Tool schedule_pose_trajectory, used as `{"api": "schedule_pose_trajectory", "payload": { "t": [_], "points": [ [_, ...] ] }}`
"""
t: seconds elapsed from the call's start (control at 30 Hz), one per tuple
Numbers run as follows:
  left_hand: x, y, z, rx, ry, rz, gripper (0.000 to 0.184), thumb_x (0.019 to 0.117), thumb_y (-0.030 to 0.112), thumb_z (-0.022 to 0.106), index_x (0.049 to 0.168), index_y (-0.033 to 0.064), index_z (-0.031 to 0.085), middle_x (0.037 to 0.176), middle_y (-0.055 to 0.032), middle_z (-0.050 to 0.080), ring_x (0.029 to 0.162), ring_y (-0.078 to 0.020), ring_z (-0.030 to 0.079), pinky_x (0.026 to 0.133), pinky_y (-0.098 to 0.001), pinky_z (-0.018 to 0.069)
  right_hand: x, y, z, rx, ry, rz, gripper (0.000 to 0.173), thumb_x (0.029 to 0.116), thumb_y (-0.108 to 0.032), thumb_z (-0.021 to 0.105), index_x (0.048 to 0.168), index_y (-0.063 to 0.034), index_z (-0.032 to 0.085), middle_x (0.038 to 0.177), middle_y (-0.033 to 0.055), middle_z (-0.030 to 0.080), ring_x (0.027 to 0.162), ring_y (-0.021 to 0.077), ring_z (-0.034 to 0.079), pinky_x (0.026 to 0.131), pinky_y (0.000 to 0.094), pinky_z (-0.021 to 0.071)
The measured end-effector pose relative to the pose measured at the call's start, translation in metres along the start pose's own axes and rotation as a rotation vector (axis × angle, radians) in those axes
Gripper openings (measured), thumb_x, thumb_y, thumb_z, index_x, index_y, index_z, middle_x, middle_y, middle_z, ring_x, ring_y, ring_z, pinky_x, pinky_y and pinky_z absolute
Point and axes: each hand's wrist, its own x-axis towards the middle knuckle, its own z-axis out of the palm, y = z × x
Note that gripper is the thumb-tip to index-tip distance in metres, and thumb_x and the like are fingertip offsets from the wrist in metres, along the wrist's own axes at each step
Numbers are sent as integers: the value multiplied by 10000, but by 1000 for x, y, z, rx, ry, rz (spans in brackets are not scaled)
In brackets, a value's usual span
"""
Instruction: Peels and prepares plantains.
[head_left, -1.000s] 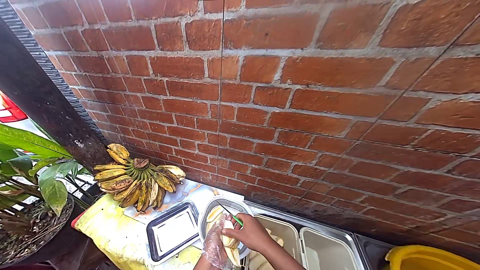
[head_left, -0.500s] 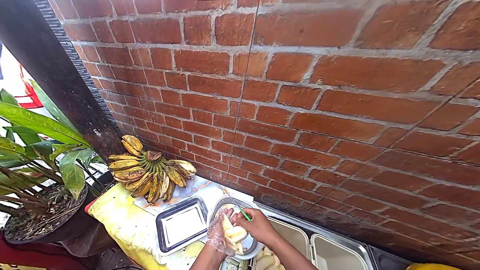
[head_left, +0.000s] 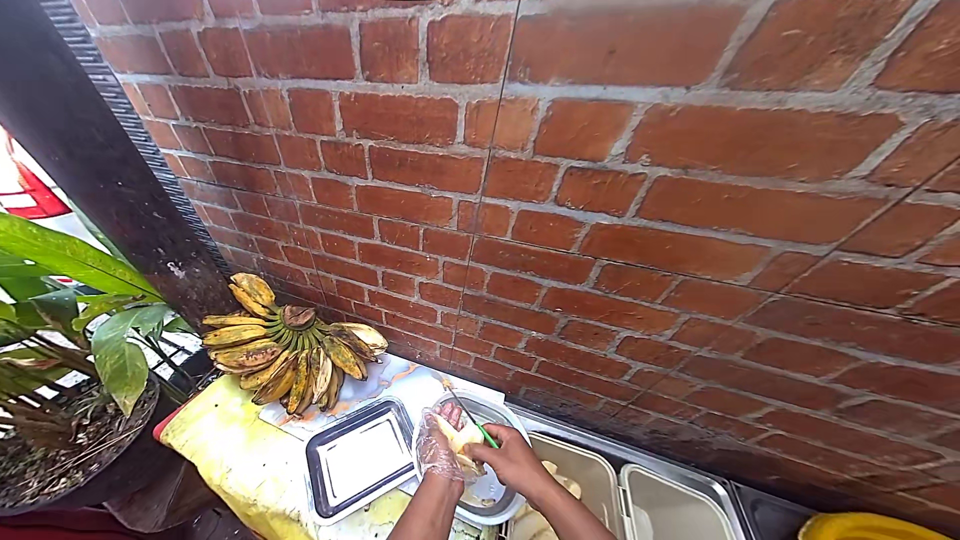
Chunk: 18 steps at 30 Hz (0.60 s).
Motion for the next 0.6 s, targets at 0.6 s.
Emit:
{"api": "schedule_pose_trajectory", "payload": {
  "t": [0.6],
  "points": [
    [23, 28, -15, 46, 34, 43, 452, 1150, 282, 286, 1436, -25, 455, 1359, -208, 626, 1139, -278, 682, 948, -415, 568, 25, -40, -58, -648, 244, 17, 353, 836, -400, 756, 1047, -118, 727, 864, 53, 691, 811, 213, 663, 775, 478, 552]
  ]
}}
